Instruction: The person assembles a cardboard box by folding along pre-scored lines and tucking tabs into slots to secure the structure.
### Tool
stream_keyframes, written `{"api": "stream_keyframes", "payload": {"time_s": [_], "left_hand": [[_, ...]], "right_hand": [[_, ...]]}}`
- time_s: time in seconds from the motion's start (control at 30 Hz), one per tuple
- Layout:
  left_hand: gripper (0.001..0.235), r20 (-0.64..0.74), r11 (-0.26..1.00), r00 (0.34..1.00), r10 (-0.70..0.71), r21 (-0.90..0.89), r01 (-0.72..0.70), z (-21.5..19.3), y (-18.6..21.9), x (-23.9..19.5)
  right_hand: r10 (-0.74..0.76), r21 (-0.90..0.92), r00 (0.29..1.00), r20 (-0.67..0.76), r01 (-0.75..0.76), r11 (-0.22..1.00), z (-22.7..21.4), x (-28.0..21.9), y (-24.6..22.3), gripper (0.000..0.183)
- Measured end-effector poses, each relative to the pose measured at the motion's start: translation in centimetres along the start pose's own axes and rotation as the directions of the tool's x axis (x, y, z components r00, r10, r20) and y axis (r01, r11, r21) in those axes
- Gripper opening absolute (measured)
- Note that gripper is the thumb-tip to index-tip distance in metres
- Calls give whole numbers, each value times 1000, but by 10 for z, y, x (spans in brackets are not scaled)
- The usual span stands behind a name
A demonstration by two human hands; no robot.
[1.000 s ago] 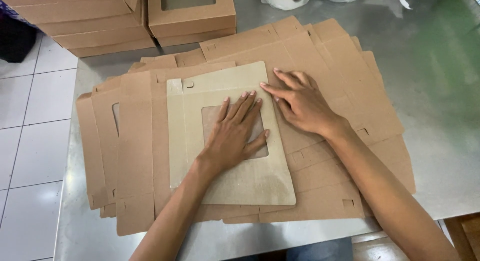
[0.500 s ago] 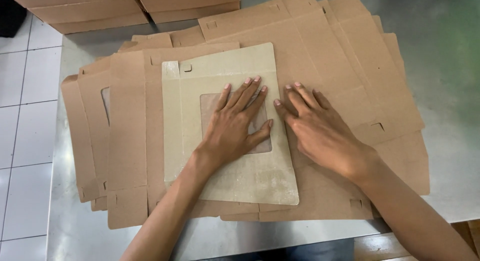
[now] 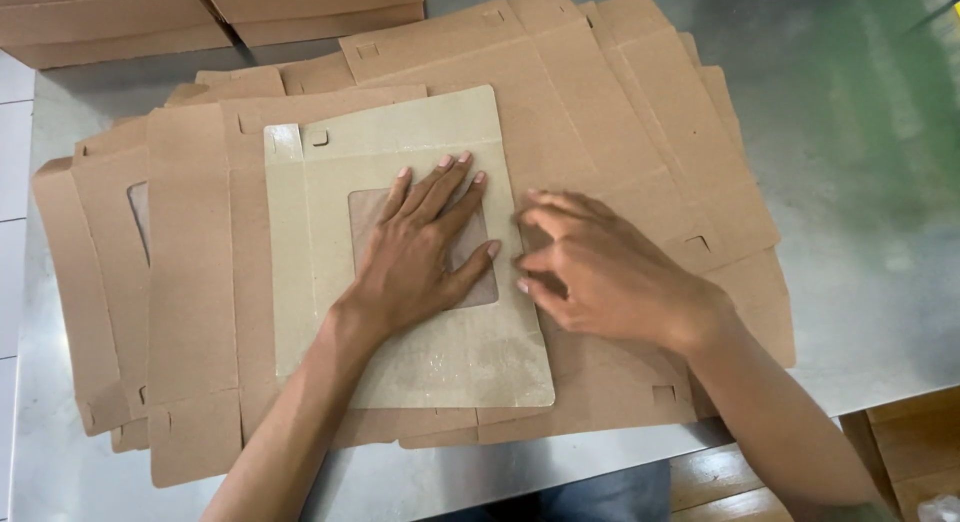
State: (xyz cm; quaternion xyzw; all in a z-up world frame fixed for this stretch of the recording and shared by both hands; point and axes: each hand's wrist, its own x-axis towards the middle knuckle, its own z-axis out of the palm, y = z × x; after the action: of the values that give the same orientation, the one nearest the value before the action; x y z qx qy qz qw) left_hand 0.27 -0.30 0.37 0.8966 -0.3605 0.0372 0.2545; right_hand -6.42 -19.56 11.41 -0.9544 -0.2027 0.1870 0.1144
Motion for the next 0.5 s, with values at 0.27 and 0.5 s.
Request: {"api": "stream_keyframes", "payload": {"time_s": [0.27, 0.5], "left_hand": [[87, 52, 993, 993, 108, 51, -111, -2, -4, -3], [85, 55, 988, 990, 132, 69, -136, -1, -7, -3]], "right_hand": [[-23, 156, 999, 40, 17, 988, 33, 35, 69, 153], [61, 220, 979, -197, -16, 975, 37, 46, 84, 135]]}}
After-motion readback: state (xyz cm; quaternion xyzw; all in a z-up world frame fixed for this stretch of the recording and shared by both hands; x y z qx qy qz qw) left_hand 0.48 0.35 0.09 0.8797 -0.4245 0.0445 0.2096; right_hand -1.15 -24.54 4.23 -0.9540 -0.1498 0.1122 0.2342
